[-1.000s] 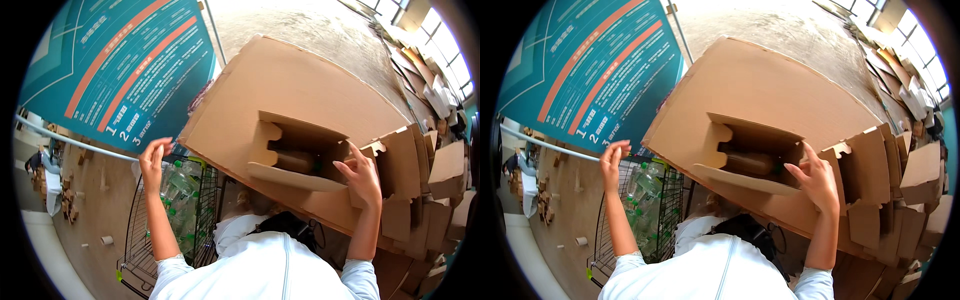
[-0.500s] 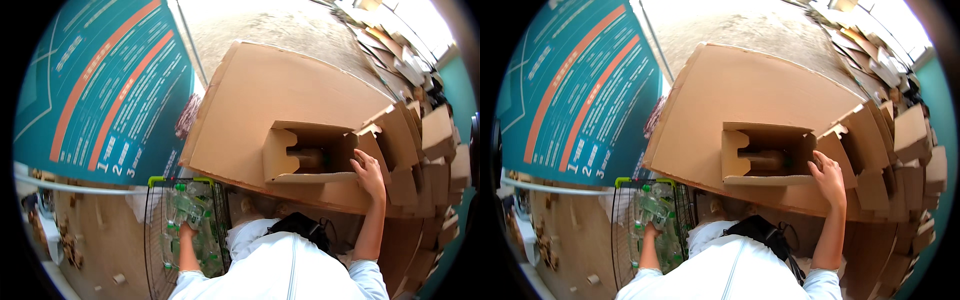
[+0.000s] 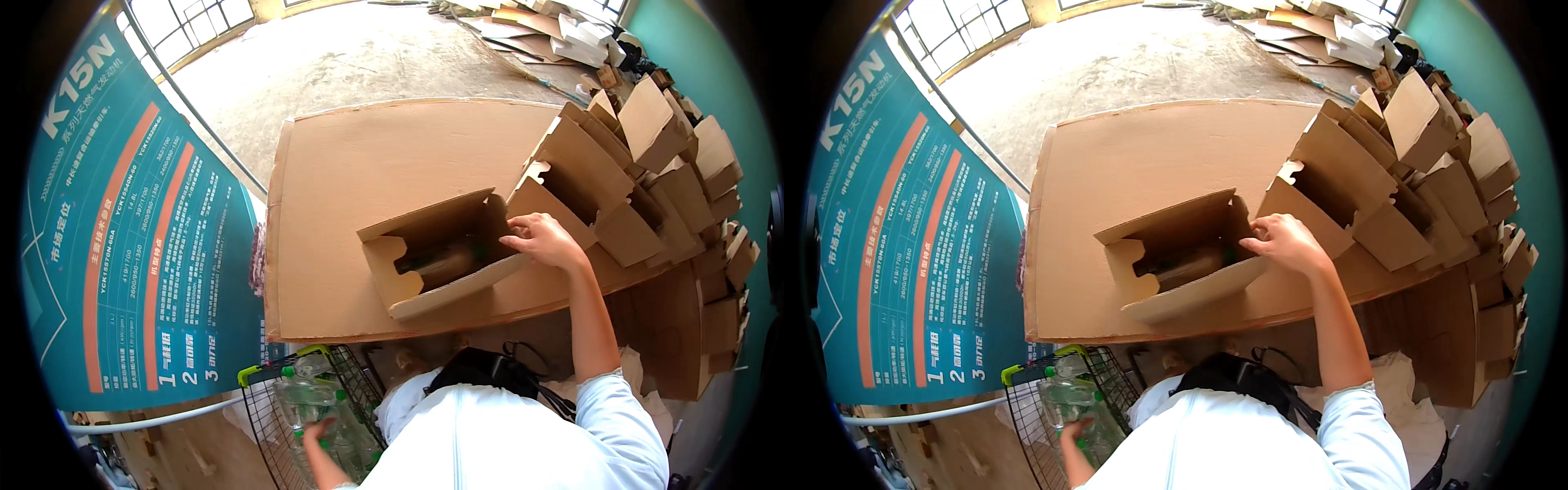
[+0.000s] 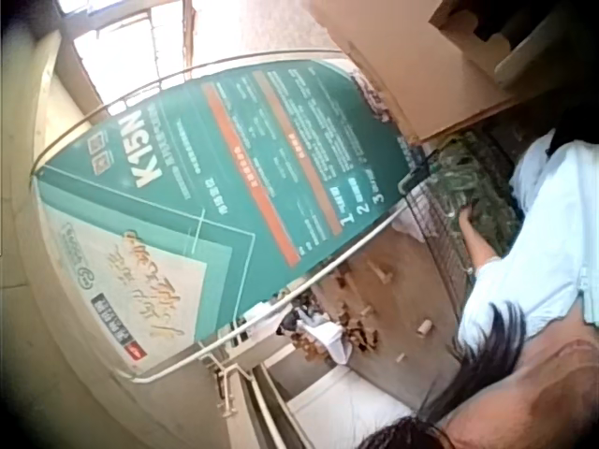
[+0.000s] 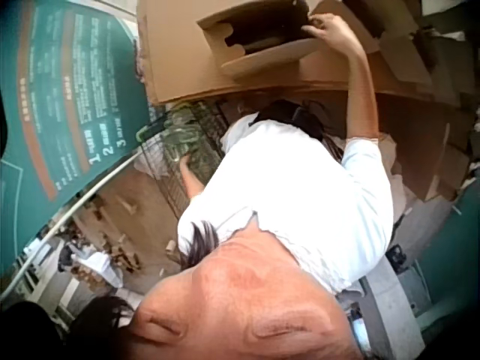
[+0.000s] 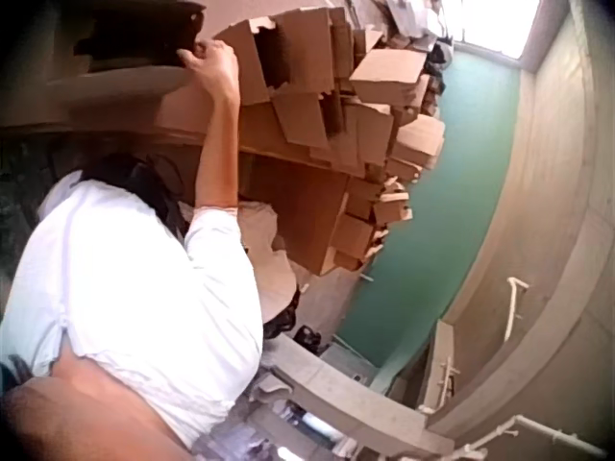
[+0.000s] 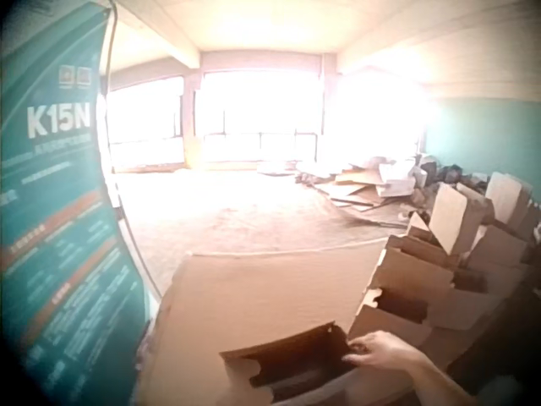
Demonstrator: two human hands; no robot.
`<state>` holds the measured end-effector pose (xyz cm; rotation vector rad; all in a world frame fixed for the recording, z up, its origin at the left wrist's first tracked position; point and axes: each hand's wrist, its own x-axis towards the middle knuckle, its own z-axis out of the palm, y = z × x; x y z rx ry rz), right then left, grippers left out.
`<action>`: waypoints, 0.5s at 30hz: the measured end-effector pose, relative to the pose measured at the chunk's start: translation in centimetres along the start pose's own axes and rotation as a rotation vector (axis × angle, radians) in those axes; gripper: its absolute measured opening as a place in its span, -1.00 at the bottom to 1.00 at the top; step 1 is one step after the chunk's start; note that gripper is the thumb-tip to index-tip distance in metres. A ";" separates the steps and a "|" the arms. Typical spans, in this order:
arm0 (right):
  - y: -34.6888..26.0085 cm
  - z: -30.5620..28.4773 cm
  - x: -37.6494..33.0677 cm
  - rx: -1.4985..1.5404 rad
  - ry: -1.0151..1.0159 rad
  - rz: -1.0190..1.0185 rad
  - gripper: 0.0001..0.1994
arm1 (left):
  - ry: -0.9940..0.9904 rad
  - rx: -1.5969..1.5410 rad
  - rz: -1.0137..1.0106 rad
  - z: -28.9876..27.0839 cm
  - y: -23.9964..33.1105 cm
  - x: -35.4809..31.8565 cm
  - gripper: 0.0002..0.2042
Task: The person places empty green plastic bottles into cardboard boxes and closes the box flaps.
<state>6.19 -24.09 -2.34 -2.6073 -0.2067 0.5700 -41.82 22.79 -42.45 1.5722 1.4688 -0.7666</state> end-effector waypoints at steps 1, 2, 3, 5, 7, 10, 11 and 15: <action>-0.1 -0.4 0.6 -0.052 -0.015 -0.012 -0.51 | -0.018 -0.199 0.122 -1.4 0.4 -2.8 -0.22; -0.4 -0.5 1.3 -0.109 -0.046 -0.038 -0.50 | 0.001 -0.182 -0.004 -3.0 -1.6 -3.4 -0.25; -0.7 -0.5 1.9 -0.168 -0.071 -0.066 -0.49 | 0.018 -0.168 -0.126 -4.7 -3.3 -3.7 -0.28; 0.3 -0.1 2.2 -0.204 -0.048 -0.101 -0.52 | 0.009 -0.499 -0.010 -7.0 -4.1 -9.6 -0.38; 0.1 0.3 2.3 -0.243 -0.065 -0.085 -0.56 | 0.111 -0.759 0.180 -8.3 -3.0 -15.0 -0.35; 0.7 0.7 2.7 -0.255 0.008 -0.163 -0.64 | 0.332 -1.084 0.689 -7.8 2.9 -21.9 -0.29; 1.1 0.9 2.7 -0.260 0.026 -0.186 -0.65 | 0.325 -1.134 0.862 -7.6 5.8 -24.0 -0.27; 1.6 2.3 2.6 -0.257 0.094 -0.291 -0.72 | 0.012 -1.075 1.422 -5.8 21.1 -32.7 -0.13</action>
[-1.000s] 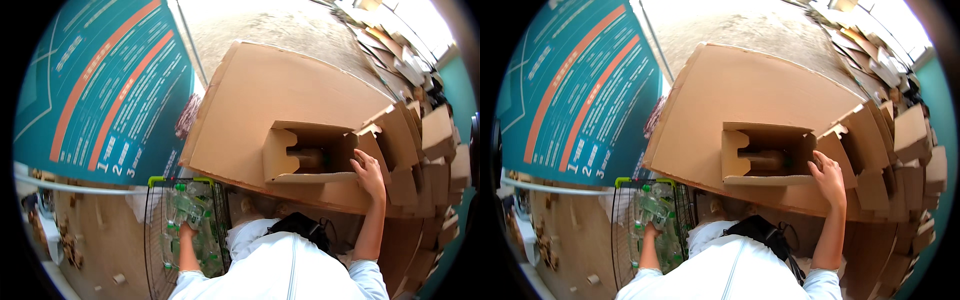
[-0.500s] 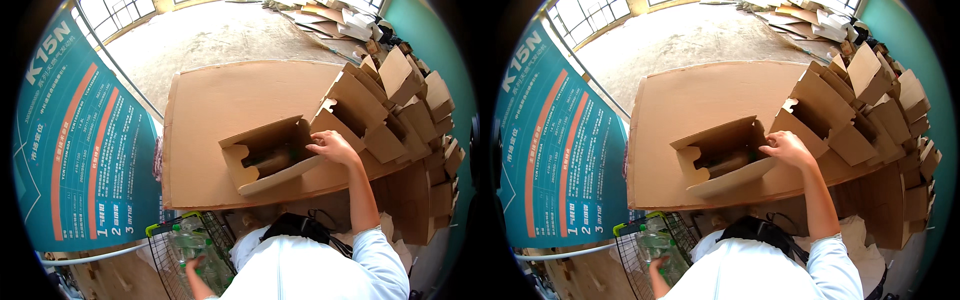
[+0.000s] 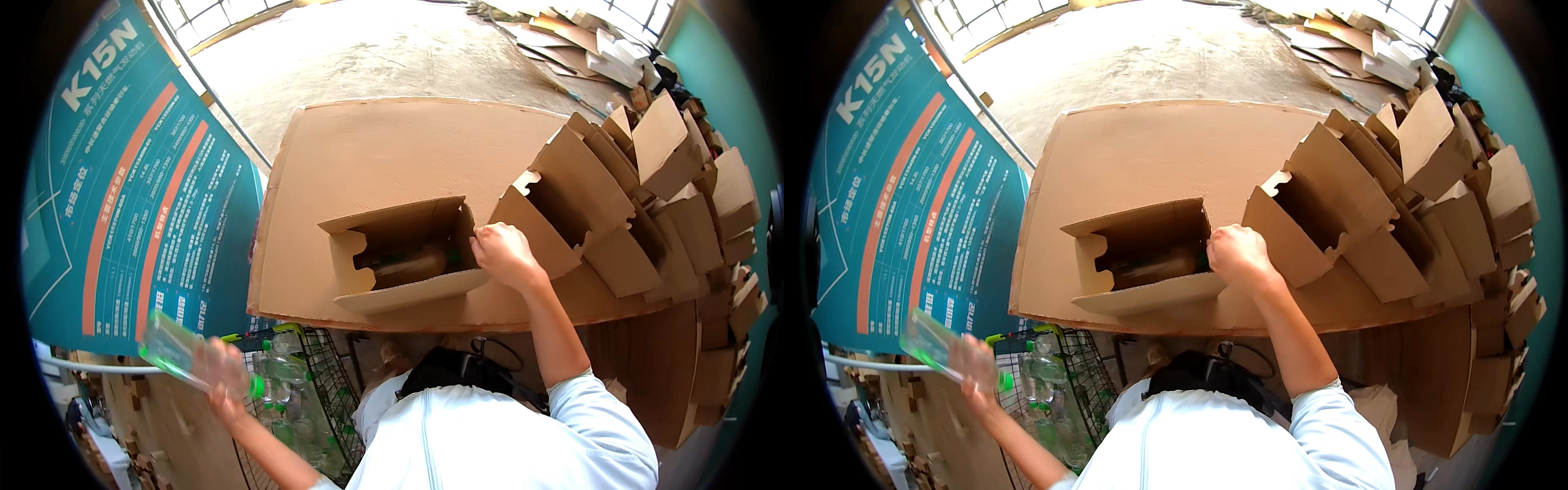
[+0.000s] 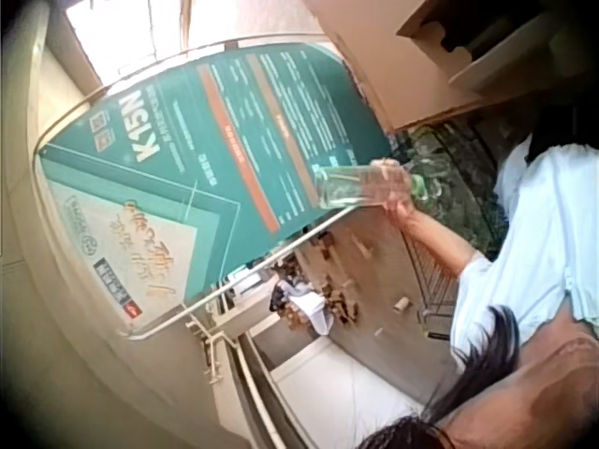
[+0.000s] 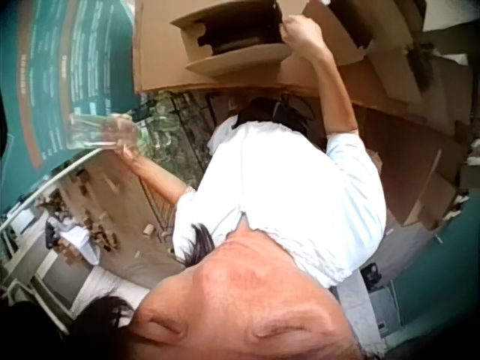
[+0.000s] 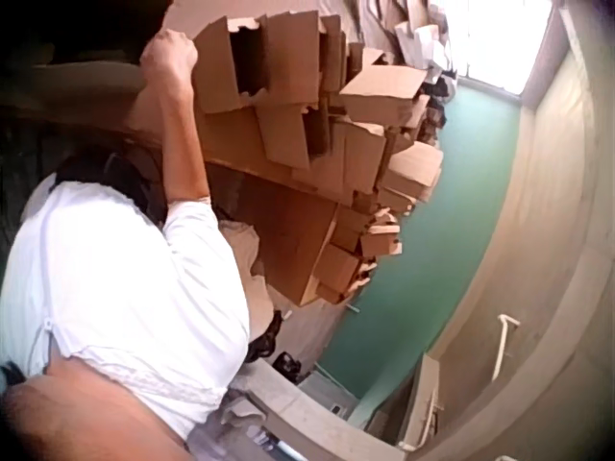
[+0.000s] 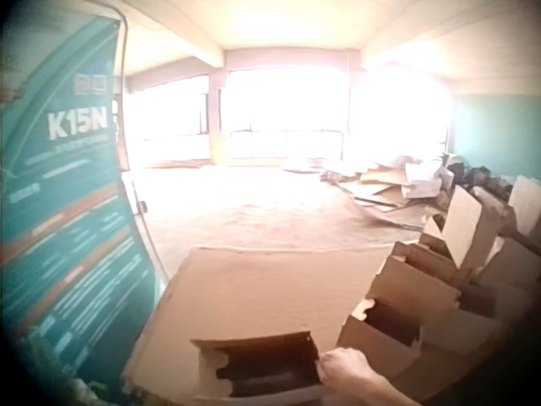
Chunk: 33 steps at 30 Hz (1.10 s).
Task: The person places empty green plastic bottles into cardboard boxes and closes the box flaps.
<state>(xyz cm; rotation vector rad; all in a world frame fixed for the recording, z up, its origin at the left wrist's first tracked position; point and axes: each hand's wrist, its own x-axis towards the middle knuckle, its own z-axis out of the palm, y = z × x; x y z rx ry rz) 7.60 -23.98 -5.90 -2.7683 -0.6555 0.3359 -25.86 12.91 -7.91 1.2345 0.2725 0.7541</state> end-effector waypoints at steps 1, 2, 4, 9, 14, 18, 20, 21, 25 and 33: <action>-0.4 -0.1 -0.3 0.011 -0.030 -0.021 -0.69 | -0.137 -0.057 0.036 3.7 0.1 2.2 -0.10; 0.1 -0.2 -0.5 0.020 -0.032 -0.020 -0.69 | -0.293 -0.105 0.057 7.5 -0.3 4.9 -0.08; 0.5 -0.5 -0.8 0.052 -0.033 -0.035 -0.70 | -0.472 -0.116 0.103 14.3 -0.9 9.0 0.02; 1.1 0.5 -1.7 0.132 0.148 -0.048 -0.81 | -0.746 0.533 -0.010 27.6 -2.1 13.0 -0.31; 1.5 1.4 -2.2 0.162 0.172 -0.093 -0.80 | -1.103 0.899 -0.191 29.8 -7.0 13.0 -0.40; 1.4 1.2 -2.2 0.202 0.166 -0.108 -0.83 | -1.441 1.319 -0.436 29.9 -8.5 13.3 -0.35; 1.4 1.1 -2.1 0.196 0.164 -0.086 -0.86 | -1.595 1.401 -0.495 30.5 -9.7 13.9 -0.31; 1.1 1.0 -1.9 0.191 0.160 -0.080 -0.89 | -1.649 1.424 -0.629 30.4 -10.8 14.0 -0.30; 0.8 1.7 -2.0 0.157 0.159 -0.093 -0.93 | -1.725 1.312 -0.999 29.0 -17.0 14.1 -0.25; 1.2 1.3 -1.8 0.165 0.138 -0.104 -0.93 | -1.823 1.507 -0.786 30.1 -18.6 13.1 -0.18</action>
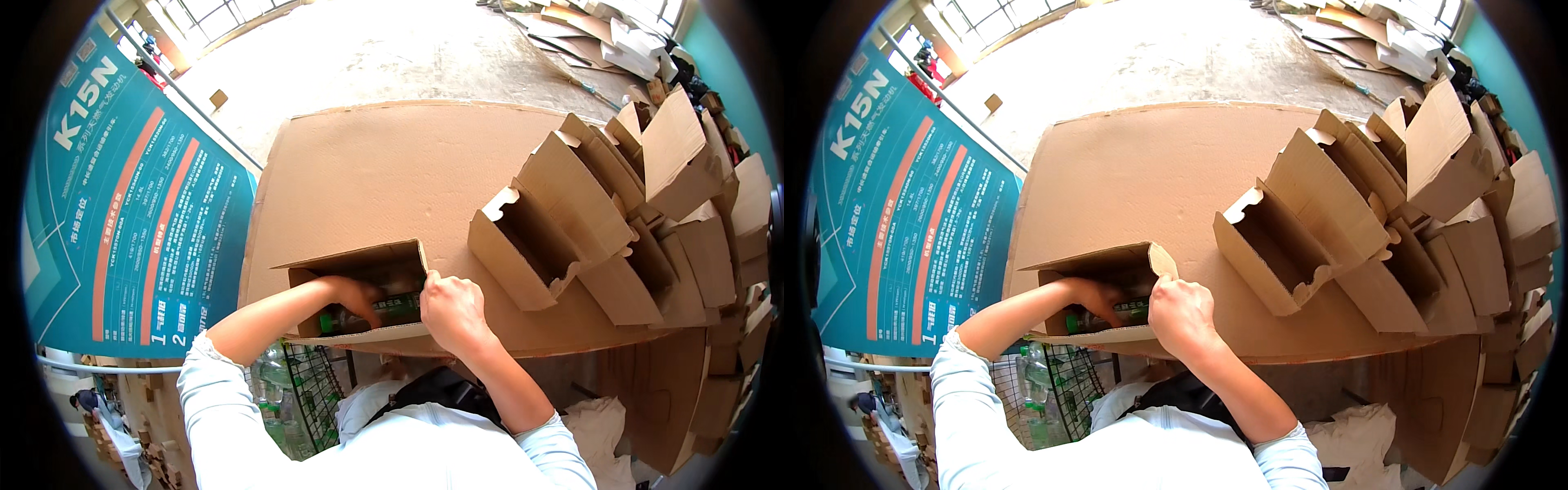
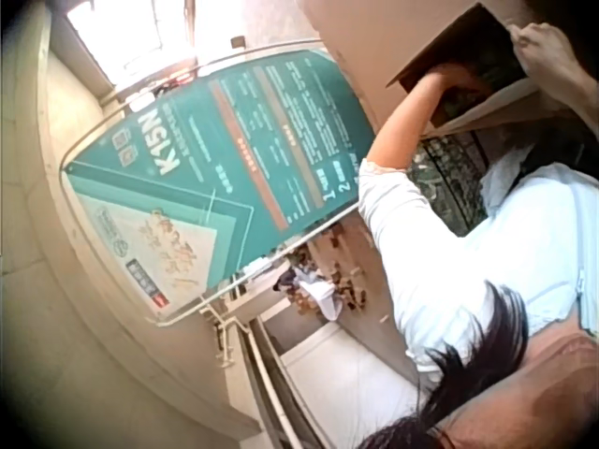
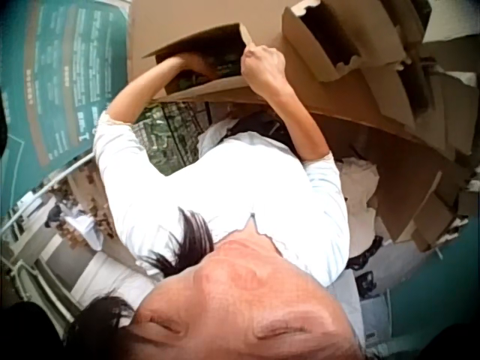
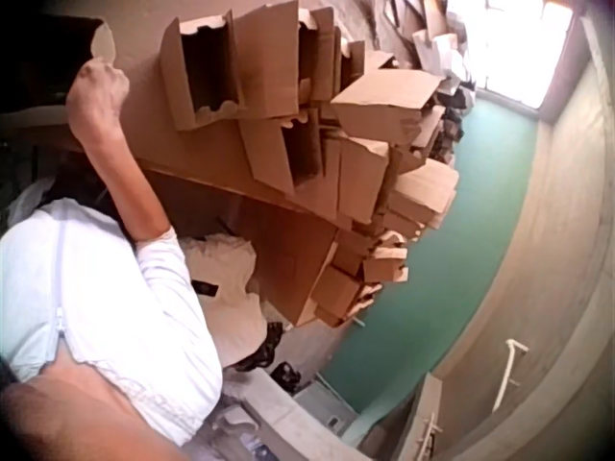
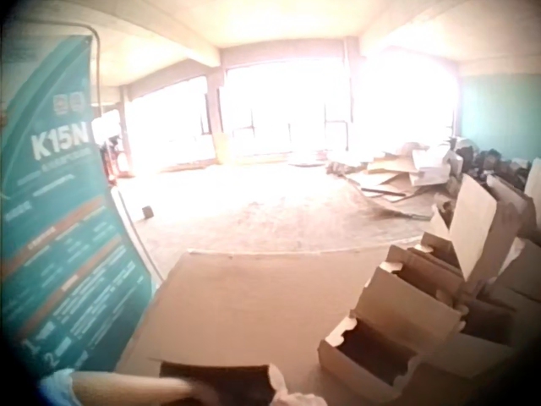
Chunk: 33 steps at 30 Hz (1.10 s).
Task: The person places empty green plastic bottles into cardboard boxes and closes the box flaps.
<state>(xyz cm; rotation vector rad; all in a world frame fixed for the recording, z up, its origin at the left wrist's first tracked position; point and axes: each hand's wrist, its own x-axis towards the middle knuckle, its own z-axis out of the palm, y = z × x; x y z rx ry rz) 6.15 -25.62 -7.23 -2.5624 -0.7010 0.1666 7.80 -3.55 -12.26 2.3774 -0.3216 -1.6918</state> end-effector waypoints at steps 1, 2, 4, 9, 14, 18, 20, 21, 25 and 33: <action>-0.1 -0.1 0.0 -0.011 -0.004 0.001 -0.94 | -0.039 0.004 -0.018 0.1 0.1 0.2 -0.17; -0.2 0.0 0.1 -0.021 -0.009 0.000 -0.94 | -0.077 0.006 -0.036 0.2 0.2 0.4 -0.16; 0.0 0.1 0.7 -0.009 0.002 -0.007 -0.94 | -0.032 -0.021 0.013 0.9 -0.2 0.7 -0.17; 0.3 -0.2 1.2 -0.024 -0.010 -0.018 -0.92 | 0.125 0.071 0.136 1.4 -1.7 -1.6 -0.38; -0.1 -0.3 0.8 -0.001 -0.046 0.008 -0.84 | 0.100 0.346 -0.025 3.3 -5.1 0.1 -0.65; -0.1 -0.4 0.8 0.031 -0.056 0.009 -0.79 | 0.065 0.503 0.001 3.3 -4.2 0.6 -0.65; -0.1 -0.4 0.6 0.030 -0.058 0.028 -0.78 | 0.037 0.521 0.007 3.6 -3.5 -0.4 -0.59; -0.2 -0.3 0.6 0.029 -0.057 0.038 -0.78 | 0.057 0.485 -0.014 3.4 -3.1 -1.1 -0.60; -0.1 -0.3 0.8 0.038 0.006 0.061 -0.78 | 0.247 0.161 0.031 0.7 -1.1 -6.4 -0.63; 2.1 0.6 -1.7 0.508 -0.040 -0.254 -0.48 | 1.230 -0.199 0.436 7.4 -2.1 -15.3 -0.54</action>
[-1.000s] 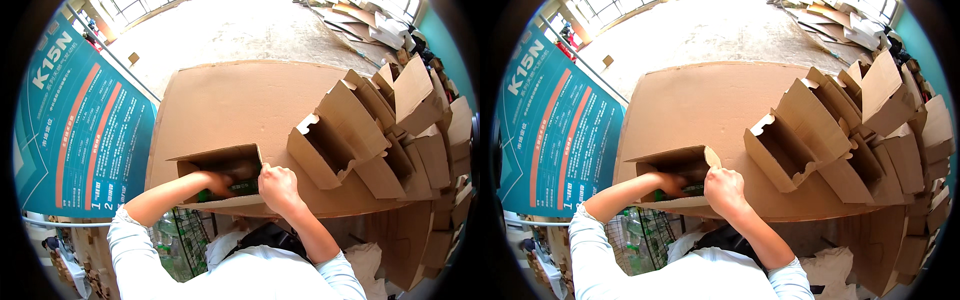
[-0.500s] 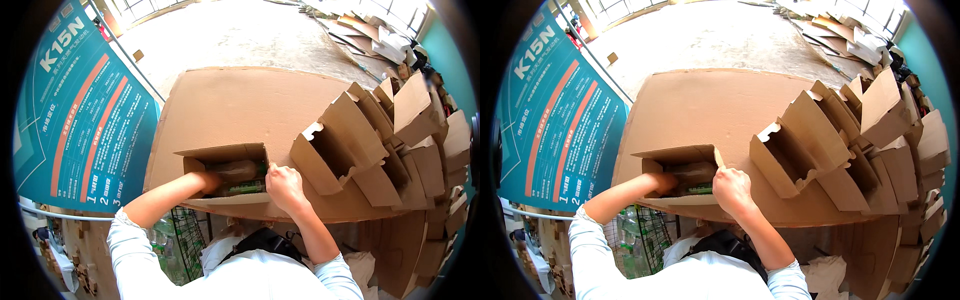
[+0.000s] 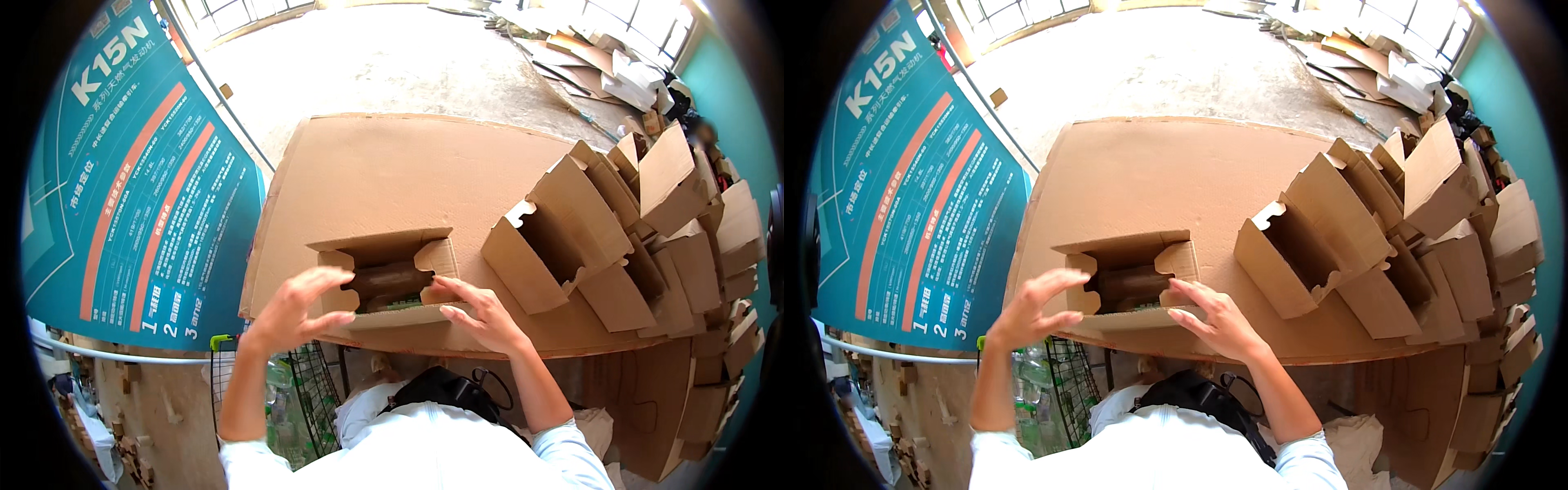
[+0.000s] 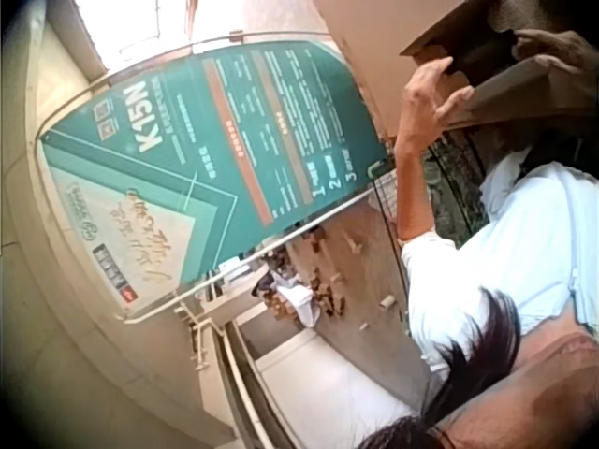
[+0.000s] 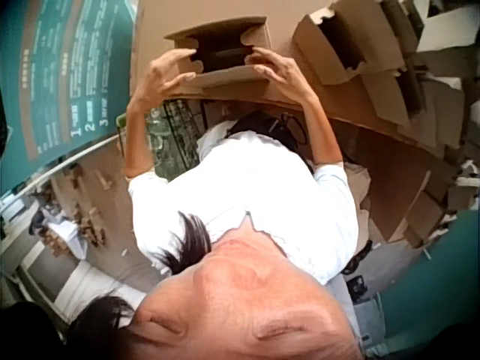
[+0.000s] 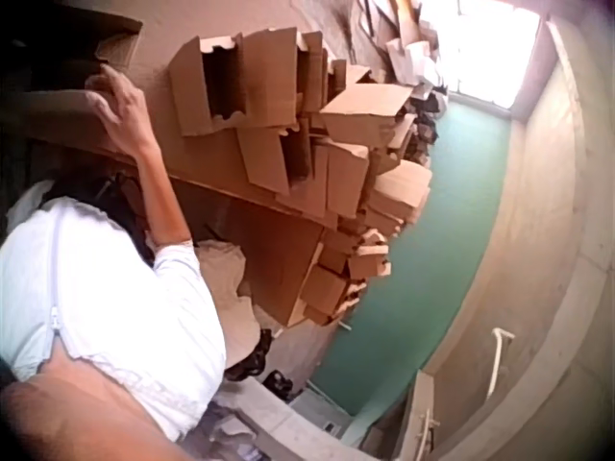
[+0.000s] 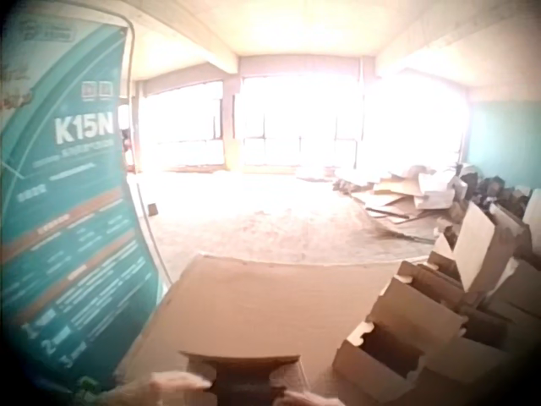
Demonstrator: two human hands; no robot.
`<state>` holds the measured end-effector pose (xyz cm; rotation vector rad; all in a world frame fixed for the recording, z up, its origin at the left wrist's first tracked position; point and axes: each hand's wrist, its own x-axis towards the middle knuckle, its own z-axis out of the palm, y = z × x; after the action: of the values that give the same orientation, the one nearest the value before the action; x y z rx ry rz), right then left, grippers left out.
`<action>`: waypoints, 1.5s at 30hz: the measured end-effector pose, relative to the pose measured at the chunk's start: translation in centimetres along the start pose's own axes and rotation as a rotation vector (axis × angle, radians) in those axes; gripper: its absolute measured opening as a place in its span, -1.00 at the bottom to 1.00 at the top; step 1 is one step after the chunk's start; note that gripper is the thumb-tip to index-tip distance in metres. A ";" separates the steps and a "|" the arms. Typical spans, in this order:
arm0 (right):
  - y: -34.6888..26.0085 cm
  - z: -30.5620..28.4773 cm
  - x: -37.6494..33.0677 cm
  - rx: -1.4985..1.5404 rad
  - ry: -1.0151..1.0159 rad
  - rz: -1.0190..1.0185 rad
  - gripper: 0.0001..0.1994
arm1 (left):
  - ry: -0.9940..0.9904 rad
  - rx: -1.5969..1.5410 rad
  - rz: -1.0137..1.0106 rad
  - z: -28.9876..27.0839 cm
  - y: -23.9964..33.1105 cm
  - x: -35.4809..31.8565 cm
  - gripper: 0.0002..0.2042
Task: The person places empty green plastic bottles into cardboard boxes and closes the box flaps.
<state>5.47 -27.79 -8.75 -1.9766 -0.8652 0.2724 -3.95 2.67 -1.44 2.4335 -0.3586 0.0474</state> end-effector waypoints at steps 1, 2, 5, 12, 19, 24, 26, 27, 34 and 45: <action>-0.4 -0.1 0.0 0.140 -0.089 0.115 -0.49 | 0.019 -0.026 -0.034 0.1 -0.1 -1.5 -0.53; -0.7 -0.2 0.0 0.279 -0.174 0.232 -0.50 | 0.039 -0.008 -0.154 0.7 -0.6 -2.3 -0.51; -0.7 0.7 1.8 -0.245 0.016 0.167 -0.20 | 0.099 0.108 -0.485 3.7 -2.3 -3.4 -0.22; -1.0 -0.5 6.8 -0.633 0.045 -0.300 -0.09 | 0.315 0.443 -0.113 3.1 -2.9 -1.0 0.18; 1.3 2.0 3.3 -0.619 -0.132 -0.222 -0.26 | -0.097 0.384 -0.091 4.3 -5.0 -0.9 -0.11; 0.2 3.1 -0.2 -0.729 -0.030 0.012 -0.13 | -0.213 0.436 -0.111 3.6 -5.8 0.1 0.14; -0.6 3.7 -1.7 -0.669 -0.004 0.144 -0.06 | -0.282 0.452 -0.106 3.4 -6.0 0.1 0.20; -0.7 4.0 -2.6 -0.561 0.006 0.221 -0.03 | -0.316 0.457 -0.095 3.3 -6.0 0.3 0.23; 3.2 6.8 -1.5 -0.267 0.218 0.077 0.08 | -0.305 0.447 -0.080 2.7 -5.3 -0.1 0.18; 7.1 6.4 18.7 -0.133 -0.066 -0.238 0.04 | 0.260 0.356 -0.573 3.5 -8.0 0.2 0.14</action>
<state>19.16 -13.28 -15.33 -1.9710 -1.1762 0.1455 -1.85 6.29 -9.08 2.7415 0.5060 0.1874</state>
